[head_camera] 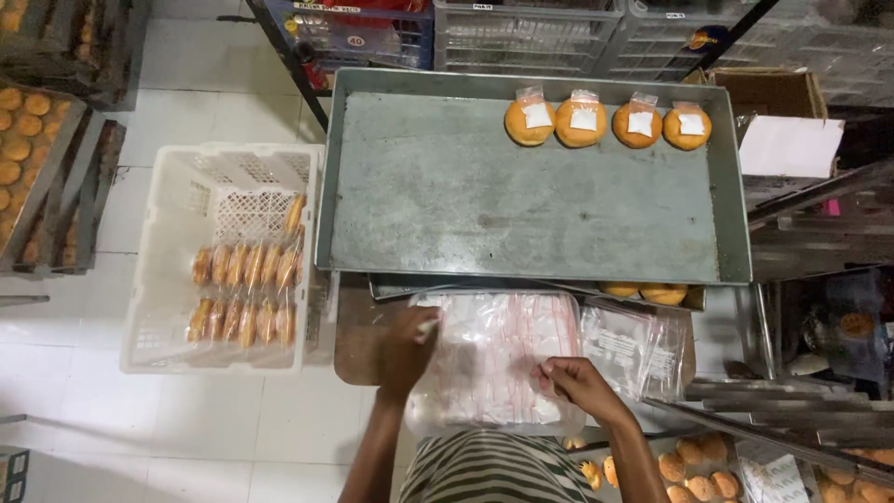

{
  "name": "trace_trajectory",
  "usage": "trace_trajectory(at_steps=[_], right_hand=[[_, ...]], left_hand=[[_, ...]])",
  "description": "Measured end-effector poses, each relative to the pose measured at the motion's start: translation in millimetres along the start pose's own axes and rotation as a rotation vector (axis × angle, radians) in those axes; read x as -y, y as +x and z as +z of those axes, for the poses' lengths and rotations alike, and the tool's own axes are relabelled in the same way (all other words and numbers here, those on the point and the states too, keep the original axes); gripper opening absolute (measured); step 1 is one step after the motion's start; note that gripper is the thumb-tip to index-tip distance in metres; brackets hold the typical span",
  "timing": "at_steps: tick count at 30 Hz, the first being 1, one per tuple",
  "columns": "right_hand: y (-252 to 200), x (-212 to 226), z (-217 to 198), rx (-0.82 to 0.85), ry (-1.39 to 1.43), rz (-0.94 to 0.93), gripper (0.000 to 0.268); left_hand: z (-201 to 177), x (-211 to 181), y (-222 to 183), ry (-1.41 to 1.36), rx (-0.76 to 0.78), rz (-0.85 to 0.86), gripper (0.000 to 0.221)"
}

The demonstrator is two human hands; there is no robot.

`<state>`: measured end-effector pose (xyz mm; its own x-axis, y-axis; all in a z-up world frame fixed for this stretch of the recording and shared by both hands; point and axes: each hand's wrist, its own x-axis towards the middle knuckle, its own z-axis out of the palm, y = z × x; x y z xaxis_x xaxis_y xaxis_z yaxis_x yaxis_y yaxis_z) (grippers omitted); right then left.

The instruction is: The person places individual round baked goods into clear plastic bags and then puts the bagged items into a white plastic crate.

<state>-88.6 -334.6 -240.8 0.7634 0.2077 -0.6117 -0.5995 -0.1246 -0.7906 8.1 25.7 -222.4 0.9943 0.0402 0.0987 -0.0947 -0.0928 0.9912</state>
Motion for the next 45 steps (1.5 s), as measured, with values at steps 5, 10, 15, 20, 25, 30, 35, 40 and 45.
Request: trace_trajectory(at_steps=[5, 10, 15, 20, 25, 30, 35, 40, 45], right_hand=[[-11, 7, -5, -0.067, -0.086, -0.072, 0.038], [-21, -31, -33, -0.146, -0.120, -0.154, 0.041], [-40, -70, -65, -0.221, 0.010, -0.061, 0.044], [-76, -100, -70, -0.360, -0.114, 0.202, 0.056], [-87, -131, -75, -0.518, -0.914, 0.373, 0.086], [-99, -74, -63, -0.618, -1.017, 0.436, 0.057], [-94, 2, -29, -0.677, -0.871, 0.179, 0.050], [-79, 66, 8, -0.673, -0.716, 0.020, 0.040], [-54, 63, 15, -0.653, -0.750, -0.237, 0.027]], left_hand=[[27, 16, -9, 0.588, 0.308, 0.304, 0.042], [34, 49, -16, 0.712, 0.396, 0.276, 0.042], [42, 63, -20, 0.726, 0.417, 0.078, 0.035], [50, 71, -23, 0.738, 0.420, 0.020, 0.033], [49, 66, -29, 0.680, 0.443, 0.019, 0.014], [53, 57, -25, 0.109, 0.503, -0.207, 0.013], [65, 6, -12, -0.192, 0.530, -0.342, 0.028], [72, -30, -9, -0.335, 0.440, -0.429, 0.032], [74, -36, -16, -0.343, 0.414, -0.391, 0.022]])
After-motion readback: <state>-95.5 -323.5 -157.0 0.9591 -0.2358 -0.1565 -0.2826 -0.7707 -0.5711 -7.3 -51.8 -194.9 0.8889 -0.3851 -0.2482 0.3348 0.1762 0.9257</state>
